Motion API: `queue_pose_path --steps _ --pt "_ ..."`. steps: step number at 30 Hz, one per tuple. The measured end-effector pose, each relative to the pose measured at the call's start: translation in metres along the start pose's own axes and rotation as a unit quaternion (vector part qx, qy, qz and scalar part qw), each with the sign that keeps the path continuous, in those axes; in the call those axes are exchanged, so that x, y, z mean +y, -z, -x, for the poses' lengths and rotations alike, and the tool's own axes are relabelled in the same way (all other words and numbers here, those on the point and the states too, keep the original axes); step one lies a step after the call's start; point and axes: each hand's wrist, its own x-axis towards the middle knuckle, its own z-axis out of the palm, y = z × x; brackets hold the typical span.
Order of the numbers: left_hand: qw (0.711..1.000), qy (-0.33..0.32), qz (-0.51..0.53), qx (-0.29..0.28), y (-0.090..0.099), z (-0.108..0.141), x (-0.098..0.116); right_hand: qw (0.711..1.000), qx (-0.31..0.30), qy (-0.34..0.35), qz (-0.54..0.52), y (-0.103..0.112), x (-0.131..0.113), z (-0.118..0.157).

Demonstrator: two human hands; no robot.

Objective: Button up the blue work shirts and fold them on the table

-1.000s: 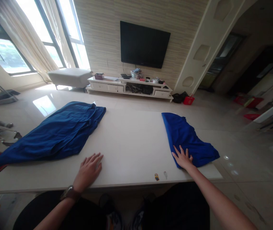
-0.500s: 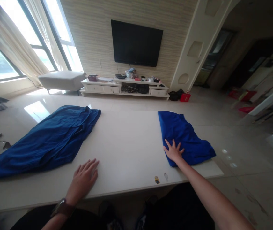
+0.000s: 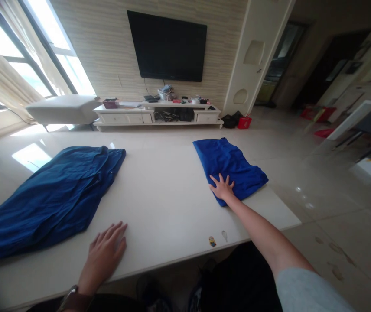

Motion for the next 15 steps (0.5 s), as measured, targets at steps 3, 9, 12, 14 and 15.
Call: queue_pose_path --steps 3,9,12,14,15 --pt "1.0 0.008 0.009 -0.007 0.004 0.001 0.005 1.0 0.011 -0.01 -0.001 -0.001 0.0 0.001" --pt "0.994 0.024 0.104 -0.015 0.016 -0.005 0.002 0.999 -0.034 -0.006 0.013 0.027 -0.002 0.014" --pt "0.983 0.064 0.166 0.041 0.036 -0.02 -0.034 0.999 0.02 0.044 0.013 0.043 0.003 0.033" --pt "0.976 0.143 0.112 0.122 0.055 -0.029 -0.07 0.994 0.055 0.089 0.013 0.045 0.012 0.051" --pt "0.971 0.182 0.064 0.143 0.065 -0.032 -0.09 0.993 0.058 0.105 0.017 0.044 0.019 0.061"
